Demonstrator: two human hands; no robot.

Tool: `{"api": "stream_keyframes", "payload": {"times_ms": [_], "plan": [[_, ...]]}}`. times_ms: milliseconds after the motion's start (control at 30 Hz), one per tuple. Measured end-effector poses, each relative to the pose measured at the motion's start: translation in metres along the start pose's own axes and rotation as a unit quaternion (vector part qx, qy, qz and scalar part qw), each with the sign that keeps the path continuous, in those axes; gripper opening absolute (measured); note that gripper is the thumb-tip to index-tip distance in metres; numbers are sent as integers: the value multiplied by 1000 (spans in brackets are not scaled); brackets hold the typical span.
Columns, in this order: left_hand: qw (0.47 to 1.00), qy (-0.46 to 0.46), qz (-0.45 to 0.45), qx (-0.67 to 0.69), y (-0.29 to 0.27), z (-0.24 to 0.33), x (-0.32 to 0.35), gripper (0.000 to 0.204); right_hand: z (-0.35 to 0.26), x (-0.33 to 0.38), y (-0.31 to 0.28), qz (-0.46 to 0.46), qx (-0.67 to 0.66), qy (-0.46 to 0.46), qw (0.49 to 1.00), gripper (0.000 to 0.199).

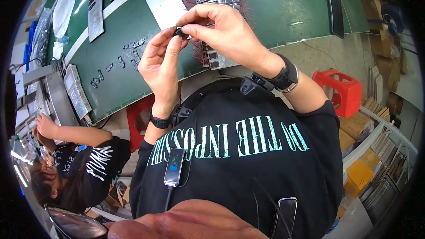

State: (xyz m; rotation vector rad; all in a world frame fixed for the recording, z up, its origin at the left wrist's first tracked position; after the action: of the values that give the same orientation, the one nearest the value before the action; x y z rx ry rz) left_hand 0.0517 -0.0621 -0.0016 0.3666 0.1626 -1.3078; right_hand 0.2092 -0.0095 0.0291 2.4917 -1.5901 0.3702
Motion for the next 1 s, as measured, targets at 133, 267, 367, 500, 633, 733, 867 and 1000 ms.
{"api": "stream_keyframes", "payload": {"times_ms": [133, 267, 367, 500, 633, 733, 867, 1000], "plan": [[996, -36, -5, 79, -2, -4, -3, 24, 1, 3, 3, 8, 42, -27, 999, 17], [997, -29, -20, 76, -2, -1, -2, 21, -1, 6, 5, 50, 156, -85, 983, 16], [998, -33, -44, 28, -8, 3, -1, 18, -9, 13, 3, 78, 266, -148, 949, 17], [996, -86, 8, 31, -40, -8, -16, 15, -9, 25, -15, 161, 335, -136, 918, 20], [994, -98, 22, 53, -45, -13, -13, 14, 11, 27, -12, 158, 474, -211, 840, 18], [994, -94, 25, 53, -33, -13, -10, 15, 8, 25, -8, 138, 486, -195, 841, 18], [996, -84, 13, 42, -26, -16, -13, 16, 7, 21, -7, 123, 492, -169, 845, 18], [994, -100, -21, 23, -15, -21, -16, 18, 8, 24, -9, 105, 472, -171, 858, 19]]}}
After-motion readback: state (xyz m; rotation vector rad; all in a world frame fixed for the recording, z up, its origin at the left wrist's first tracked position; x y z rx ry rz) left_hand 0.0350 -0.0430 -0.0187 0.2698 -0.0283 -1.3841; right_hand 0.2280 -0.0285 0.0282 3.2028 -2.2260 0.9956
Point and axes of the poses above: each hand's wrist, its own x-axis away from the middle knuckle, its own y-axis out of the palm, z = x × y, the point moved 3 cm from there along -x, towards the middle knuckle, and after that the axes turned 15 degrees about y, right-handed, at the moved point
